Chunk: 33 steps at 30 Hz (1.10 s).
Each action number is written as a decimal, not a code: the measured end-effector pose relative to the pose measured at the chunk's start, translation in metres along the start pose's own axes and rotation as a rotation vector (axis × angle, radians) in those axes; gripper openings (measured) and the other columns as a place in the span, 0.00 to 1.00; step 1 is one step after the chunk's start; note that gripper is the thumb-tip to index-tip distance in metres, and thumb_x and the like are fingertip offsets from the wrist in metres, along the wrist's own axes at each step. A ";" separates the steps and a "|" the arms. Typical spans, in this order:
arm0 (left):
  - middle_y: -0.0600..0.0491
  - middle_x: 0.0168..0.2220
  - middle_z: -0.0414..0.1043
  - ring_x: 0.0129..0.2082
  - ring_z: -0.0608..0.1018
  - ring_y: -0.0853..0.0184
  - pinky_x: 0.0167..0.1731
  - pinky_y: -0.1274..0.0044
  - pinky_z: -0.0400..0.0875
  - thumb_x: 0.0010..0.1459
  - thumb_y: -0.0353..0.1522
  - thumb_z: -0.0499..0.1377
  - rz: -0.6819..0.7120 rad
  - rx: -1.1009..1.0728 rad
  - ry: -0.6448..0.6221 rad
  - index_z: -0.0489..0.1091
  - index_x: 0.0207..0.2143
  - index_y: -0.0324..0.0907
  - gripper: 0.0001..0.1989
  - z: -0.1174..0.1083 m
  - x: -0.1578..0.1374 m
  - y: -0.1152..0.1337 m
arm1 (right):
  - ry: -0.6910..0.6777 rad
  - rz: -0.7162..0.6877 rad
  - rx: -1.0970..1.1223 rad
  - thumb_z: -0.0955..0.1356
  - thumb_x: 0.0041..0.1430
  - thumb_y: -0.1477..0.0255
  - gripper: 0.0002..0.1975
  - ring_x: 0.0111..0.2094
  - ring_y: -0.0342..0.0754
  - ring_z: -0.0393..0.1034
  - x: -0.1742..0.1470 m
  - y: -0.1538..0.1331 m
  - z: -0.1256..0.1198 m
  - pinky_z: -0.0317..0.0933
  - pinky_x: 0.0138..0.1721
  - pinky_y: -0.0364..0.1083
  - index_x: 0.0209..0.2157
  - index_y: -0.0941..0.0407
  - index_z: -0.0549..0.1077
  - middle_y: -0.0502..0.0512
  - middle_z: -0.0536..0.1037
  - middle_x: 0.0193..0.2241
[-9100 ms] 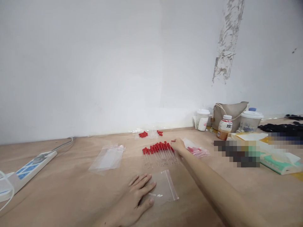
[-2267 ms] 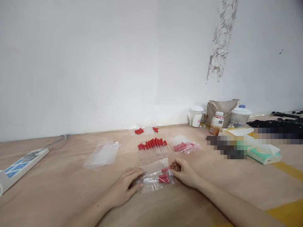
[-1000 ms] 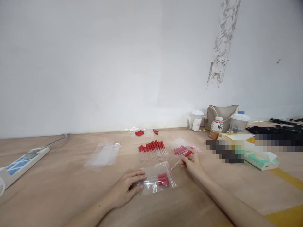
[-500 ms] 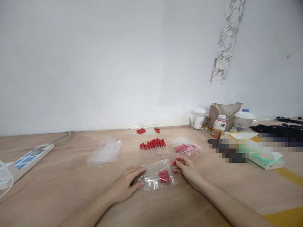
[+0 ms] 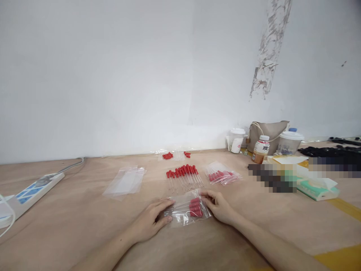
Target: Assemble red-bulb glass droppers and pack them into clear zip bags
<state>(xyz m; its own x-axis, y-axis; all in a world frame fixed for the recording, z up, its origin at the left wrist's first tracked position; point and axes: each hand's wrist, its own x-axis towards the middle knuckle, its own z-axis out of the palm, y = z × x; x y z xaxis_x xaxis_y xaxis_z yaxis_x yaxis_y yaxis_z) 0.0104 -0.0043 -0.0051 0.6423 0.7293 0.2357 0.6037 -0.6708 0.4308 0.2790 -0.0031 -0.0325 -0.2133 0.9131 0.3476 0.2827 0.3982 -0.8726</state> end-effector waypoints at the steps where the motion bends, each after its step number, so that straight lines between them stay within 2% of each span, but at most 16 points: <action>1: 0.53 0.53 0.61 0.53 0.62 0.61 0.51 0.67 0.57 0.57 0.40 0.51 0.001 -0.001 0.007 0.57 0.54 0.50 0.21 0.000 0.000 0.000 | -0.028 0.010 0.047 0.62 0.53 0.68 0.12 0.36 0.47 0.68 -0.001 -0.002 0.000 0.61 0.39 0.46 0.37 0.57 0.71 0.55 0.75 0.34; 3: 0.53 0.53 0.62 0.52 0.62 0.61 0.51 0.66 0.57 0.57 0.40 0.51 0.005 -0.005 0.011 0.58 0.53 0.51 0.21 0.000 0.000 0.000 | -0.040 0.061 0.112 0.62 0.52 0.67 0.13 0.37 0.47 0.68 -0.001 -0.001 -0.001 0.61 0.39 0.46 0.38 0.57 0.69 0.55 0.75 0.35; 6: 0.53 0.52 0.63 0.53 0.62 0.61 0.51 0.66 0.56 0.58 0.39 0.51 0.028 -0.005 -0.004 0.60 0.52 0.50 0.19 -0.001 0.001 0.001 | 0.069 0.149 0.125 0.65 0.47 0.67 0.12 0.30 0.44 0.68 0.003 0.006 -0.007 0.62 0.31 0.44 0.35 0.58 0.67 0.53 0.74 0.30; 8: 0.54 0.52 0.63 0.53 0.62 0.61 0.52 0.65 0.56 0.58 0.38 0.51 0.049 -0.003 -0.018 0.62 0.51 0.50 0.18 -0.001 0.001 0.002 | 0.141 0.198 0.056 0.65 0.46 0.69 0.10 0.23 0.42 0.66 0.012 0.013 -0.014 0.60 0.25 0.42 0.32 0.58 0.67 0.50 0.72 0.25; 10: 0.54 0.52 0.62 0.53 0.62 0.61 0.52 0.65 0.56 0.58 0.38 0.50 0.059 -0.003 -0.026 0.62 0.50 0.51 0.17 -0.001 0.001 0.002 | 0.203 0.238 -0.115 0.64 0.46 0.72 0.07 0.19 0.40 0.64 0.026 0.019 -0.021 0.58 0.21 0.41 0.29 0.58 0.67 0.48 0.70 0.21; 13: 0.54 0.52 0.62 0.53 0.62 0.62 0.52 0.66 0.57 0.59 0.38 0.50 0.064 -0.001 -0.027 0.63 0.50 0.52 0.16 -0.002 0.001 0.002 | 0.290 0.241 -0.352 0.64 0.44 0.75 0.05 0.22 0.42 0.65 0.054 0.021 -0.029 0.58 0.25 0.41 0.27 0.59 0.68 0.50 0.71 0.20; 17: 0.54 0.53 0.62 0.53 0.62 0.62 0.52 0.67 0.57 0.59 0.38 0.50 0.063 0.011 -0.030 0.62 0.50 0.51 0.16 -0.001 0.000 0.002 | 0.333 0.253 -0.467 0.64 0.42 0.76 0.06 0.30 0.45 0.67 0.092 0.019 -0.026 0.58 0.32 0.42 0.27 0.59 0.69 0.54 0.73 0.25; 21: 0.54 0.53 0.61 0.54 0.61 0.63 0.52 0.67 0.56 0.59 0.38 0.49 0.055 0.031 -0.040 0.61 0.51 0.51 0.17 -0.001 0.000 0.002 | 0.346 0.356 -0.553 0.65 0.40 0.76 0.08 0.35 0.51 0.68 0.118 0.020 -0.017 0.58 0.33 0.44 0.28 0.60 0.70 0.60 0.74 0.29; 27: 0.54 0.54 0.59 0.54 0.61 0.62 0.52 0.67 0.55 0.59 0.38 0.49 0.042 0.046 -0.044 0.59 0.53 0.52 0.18 0.000 0.000 0.000 | 0.271 0.469 -0.610 0.66 0.37 0.81 0.07 0.36 0.56 0.69 0.135 0.022 -0.012 0.59 0.31 0.45 0.25 0.61 0.71 0.66 0.74 0.29; 33: 0.54 0.54 0.59 0.53 0.61 0.62 0.52 0.67 0.56 0.60 0.38 0.48 0.051 0.067 -0.033 0.59 0.53 0.51 0.18 0.000 -0.001 0.001 | 0.236 0.487 -0.566 0.67 0.38 0.81 0.20 0.35 0.54 0.69 0.136 0.007 -0.014 0.59 0.29 0.43 0.38 0.65 0.67 0.68 0.73 0.33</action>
<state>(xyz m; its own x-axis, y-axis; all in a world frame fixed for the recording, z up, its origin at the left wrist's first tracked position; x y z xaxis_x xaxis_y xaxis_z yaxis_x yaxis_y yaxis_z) 0.0106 -0.0056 -0.0047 0.6878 0.6897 0.2262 0.5994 -0.7154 0.3590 0.2654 0.1255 0.0134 0.2443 0.9655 0.0897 0.7409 -0.1261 -0.6597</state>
